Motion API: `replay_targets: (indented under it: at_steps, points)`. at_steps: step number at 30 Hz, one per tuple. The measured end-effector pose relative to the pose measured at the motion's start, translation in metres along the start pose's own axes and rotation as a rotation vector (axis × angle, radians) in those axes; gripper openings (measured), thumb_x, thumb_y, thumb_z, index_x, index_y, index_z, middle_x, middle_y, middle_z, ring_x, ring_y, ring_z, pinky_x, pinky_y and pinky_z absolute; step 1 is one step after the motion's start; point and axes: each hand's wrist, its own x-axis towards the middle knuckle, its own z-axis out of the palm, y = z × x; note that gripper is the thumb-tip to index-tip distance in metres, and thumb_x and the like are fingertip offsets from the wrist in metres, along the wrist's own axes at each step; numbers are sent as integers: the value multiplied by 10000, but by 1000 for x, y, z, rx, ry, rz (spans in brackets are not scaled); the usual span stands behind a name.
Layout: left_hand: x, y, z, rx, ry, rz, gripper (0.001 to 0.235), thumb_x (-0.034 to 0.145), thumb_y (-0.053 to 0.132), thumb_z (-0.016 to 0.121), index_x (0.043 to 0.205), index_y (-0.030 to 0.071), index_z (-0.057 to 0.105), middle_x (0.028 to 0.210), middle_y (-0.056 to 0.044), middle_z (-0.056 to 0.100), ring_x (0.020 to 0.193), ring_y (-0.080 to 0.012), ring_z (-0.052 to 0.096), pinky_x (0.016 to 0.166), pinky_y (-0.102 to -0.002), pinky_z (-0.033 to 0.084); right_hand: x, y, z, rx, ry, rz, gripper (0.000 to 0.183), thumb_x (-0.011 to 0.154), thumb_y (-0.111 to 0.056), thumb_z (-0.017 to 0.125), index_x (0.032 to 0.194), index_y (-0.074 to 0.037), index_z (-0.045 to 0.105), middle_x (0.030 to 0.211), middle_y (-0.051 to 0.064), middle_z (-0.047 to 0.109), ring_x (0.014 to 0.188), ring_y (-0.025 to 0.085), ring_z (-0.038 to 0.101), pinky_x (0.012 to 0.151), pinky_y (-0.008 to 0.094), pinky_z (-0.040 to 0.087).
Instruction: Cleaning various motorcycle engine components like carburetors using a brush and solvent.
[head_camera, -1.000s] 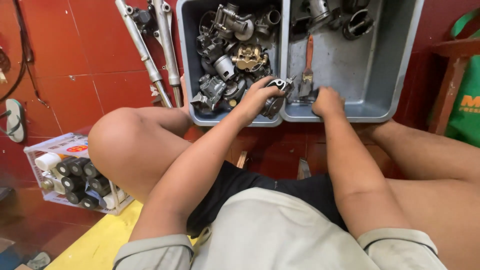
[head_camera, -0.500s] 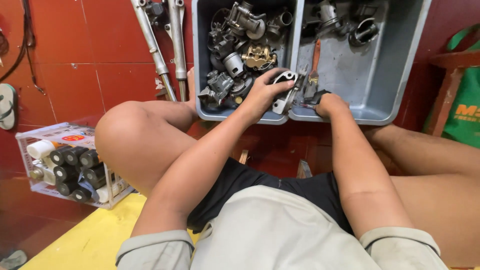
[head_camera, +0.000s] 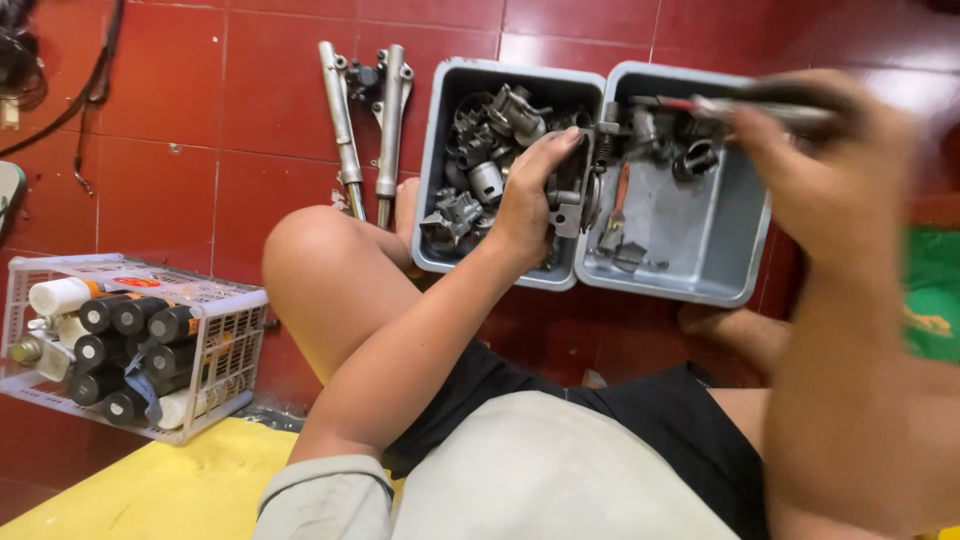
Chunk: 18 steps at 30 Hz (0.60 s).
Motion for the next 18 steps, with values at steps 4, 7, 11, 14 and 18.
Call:
replay_targets:
  at_steps: [4,7,11,14,18]
  points:
    - [-10,1,-9,33,27,94,361,915,243,646,1178,9,723,1223,-143,726,1175,-251,673,1066,-354,514,-30,-83,-32,63,-34,82,85,1211,-31,747,1237,44,718,950,110,666,754,131,575,621,255,396]
    - [-33,7,-5,183,-56,160,306,950,299,616,1046,22,705,1071,-101,686,1023,-211,664,911,-327,531,-45,-108,-27,-77,-73,-87,81,1093,29,804,1141,83,769,912,140,704,709,139,566,634,275,455]
    - [-64,14,6,186,-61,125,259,945,294,595,978,46,662,940,-69,663,904,-197,640,817,-314,486,-60,-106,-8,-176,-14,-236,91,1004,-62,837,1023,-9,765,953,116,749,752,187,654,726,318,510]
    - [-73,30,15,287,-21,90,287,908,337,610,993,63,619,846,-42,592,762,-170,590,657,-295,465,-59,-103,3,-178,35,-343,97,958,-52,834,982,-8,751,938,117,750,840,258,692,813,390,530]
    - [-73,27,11,588,-124,275,316,903,358,630,1055,83,664,964,-50,686,885,-155,652,821,-293,534,-65,-97,12,-193,13,-562,167,911,-63,850,930,16,704,880,147,716,771,286,672,754,424,531]
